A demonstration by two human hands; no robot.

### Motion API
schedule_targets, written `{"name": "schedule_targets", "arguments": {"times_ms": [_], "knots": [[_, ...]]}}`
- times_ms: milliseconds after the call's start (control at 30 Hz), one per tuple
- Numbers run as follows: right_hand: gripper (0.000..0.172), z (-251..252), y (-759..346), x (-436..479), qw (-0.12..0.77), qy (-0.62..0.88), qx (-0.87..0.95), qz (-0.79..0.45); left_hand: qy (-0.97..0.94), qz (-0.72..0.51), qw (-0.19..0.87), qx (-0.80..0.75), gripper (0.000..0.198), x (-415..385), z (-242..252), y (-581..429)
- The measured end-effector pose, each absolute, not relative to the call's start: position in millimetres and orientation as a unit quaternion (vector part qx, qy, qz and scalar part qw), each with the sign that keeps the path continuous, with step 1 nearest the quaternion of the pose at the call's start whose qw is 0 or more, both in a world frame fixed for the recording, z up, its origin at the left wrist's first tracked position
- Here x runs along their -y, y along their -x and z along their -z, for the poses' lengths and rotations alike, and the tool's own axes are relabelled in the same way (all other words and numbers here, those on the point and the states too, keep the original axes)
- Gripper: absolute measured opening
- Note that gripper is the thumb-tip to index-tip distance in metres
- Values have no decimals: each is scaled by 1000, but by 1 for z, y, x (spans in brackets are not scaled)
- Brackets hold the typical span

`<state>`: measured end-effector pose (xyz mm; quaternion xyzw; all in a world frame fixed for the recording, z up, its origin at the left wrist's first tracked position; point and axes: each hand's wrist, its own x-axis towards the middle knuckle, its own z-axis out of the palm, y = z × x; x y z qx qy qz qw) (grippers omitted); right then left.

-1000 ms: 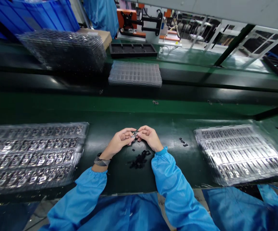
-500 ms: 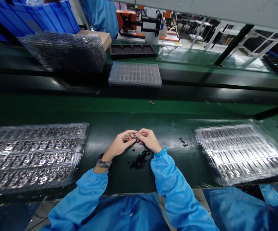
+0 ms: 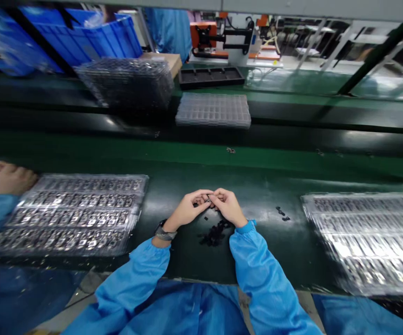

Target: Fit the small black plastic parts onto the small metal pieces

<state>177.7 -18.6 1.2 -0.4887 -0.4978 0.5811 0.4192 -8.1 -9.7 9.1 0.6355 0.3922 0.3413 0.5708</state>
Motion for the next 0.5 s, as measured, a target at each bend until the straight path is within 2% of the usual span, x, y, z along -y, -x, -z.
{"name": "schedule_targets", "arguments": {"times_ms": [267, 400, 500], "knots": [[42, -3, -178, 17, 448, 509, 495, -543, -543, -455, 516, -482, 40, -8, -13, 34], [44, 1, -177, 16, 438, 524, 501, -531, -486, -500, 353, -624, 40, -25, -17, 94], [46, 3, -177, 16, 427, 531, 510, -525, -457, -435, 191, -752, 37, -29, -22, 138]]}}
